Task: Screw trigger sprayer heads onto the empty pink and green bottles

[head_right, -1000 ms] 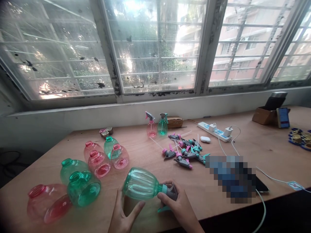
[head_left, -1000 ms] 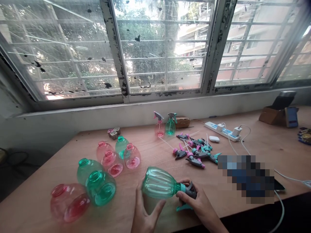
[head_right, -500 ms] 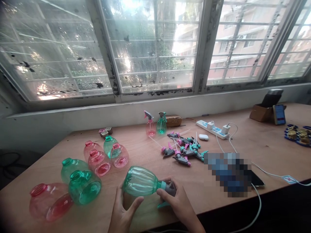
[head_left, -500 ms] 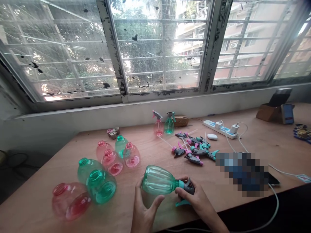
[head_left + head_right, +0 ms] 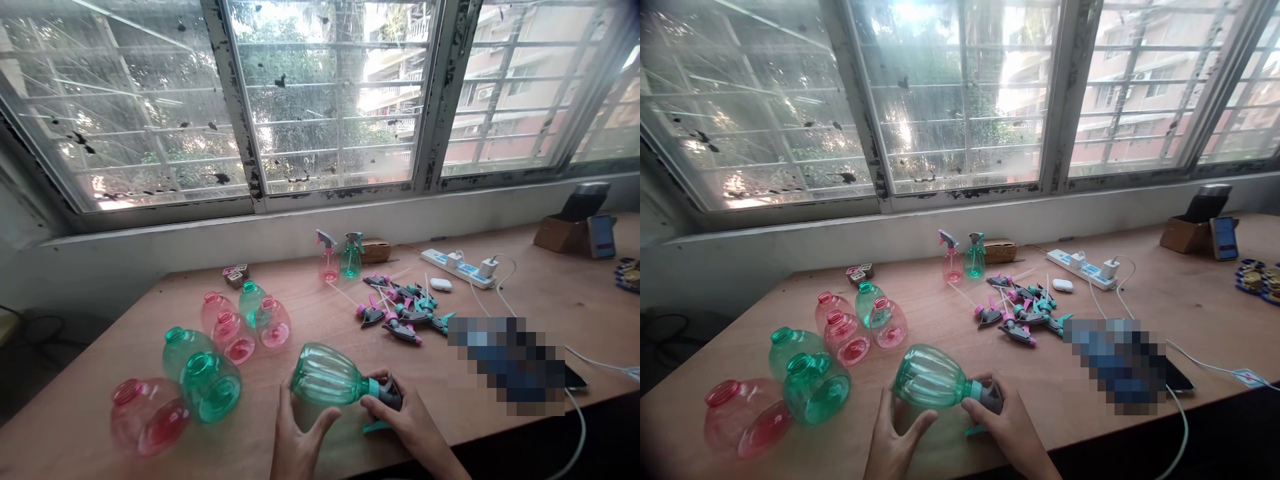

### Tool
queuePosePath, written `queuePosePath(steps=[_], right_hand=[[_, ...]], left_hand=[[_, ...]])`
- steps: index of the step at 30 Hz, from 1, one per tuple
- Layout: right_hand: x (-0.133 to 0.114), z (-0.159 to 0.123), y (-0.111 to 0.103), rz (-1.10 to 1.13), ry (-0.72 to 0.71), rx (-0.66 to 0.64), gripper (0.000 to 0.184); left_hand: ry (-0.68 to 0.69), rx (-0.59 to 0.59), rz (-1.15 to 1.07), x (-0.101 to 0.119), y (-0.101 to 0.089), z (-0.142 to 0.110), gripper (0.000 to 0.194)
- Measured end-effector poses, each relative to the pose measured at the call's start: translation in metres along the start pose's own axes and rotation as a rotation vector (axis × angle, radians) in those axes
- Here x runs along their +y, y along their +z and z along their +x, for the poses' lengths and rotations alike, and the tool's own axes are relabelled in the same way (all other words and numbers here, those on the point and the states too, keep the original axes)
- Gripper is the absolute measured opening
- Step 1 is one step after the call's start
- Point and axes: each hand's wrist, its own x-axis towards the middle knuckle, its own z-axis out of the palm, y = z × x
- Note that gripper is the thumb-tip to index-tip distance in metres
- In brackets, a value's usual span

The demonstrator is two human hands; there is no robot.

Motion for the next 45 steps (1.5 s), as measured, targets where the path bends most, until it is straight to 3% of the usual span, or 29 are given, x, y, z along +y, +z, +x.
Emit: queuePosePath(steps=[4,8,14,18,24,29,33,38,45], right_hand=[[0.002,0.000,0.000,-0.001,0.015,0.023,0.033],[0.004,0.003,-0.004,0.057,0.037,0.052,0.039],[0.003,0.000,0.000,0.036,0.052,0.034,0.039],[0.001,-0.002,0.002,-0.007,0.042,0.066,0.041],[0.003,0.001,-0.002,0.057,0.065,0.097,0.043],[0.000,-0.001,0.002,0.038,0.054,0.073,0.041],[-0.003,-0.003,0.005,0.011,0.038,0.082,0.043],[-0.002,0.000,-0.001,0.029,0.062,0.059,0.040],[0.000,-0.001,-0.001,0.023,0.031,0.031,0.037]], left_hand=[[-0.011,-0.006,-0.055,0.004,0.003,0.000,0.072],[0.110,0.010,-0.001,0.007,0.004,0.000,0.061],[0.099,-0.004,-0.016,0.011,0.003,-0.004,0.077],[0.079,-0.006,-0.067,0.008,0.001,-0.001,0.074],[0.212,0.072,0.074,0.002,0.000,0.001,0.064],[0.223,0.032,0.087,0.002,-0.001,0.000,0.071],[0.161,0.025,0.014,-0.003,-0.004,0.005,0.056],[0.162,0.009,0.026,-0.004,-0.004,0.005,0.057],[0.042,-0.028,-0.094,-0.002,0.002,-0.002,0.082]])
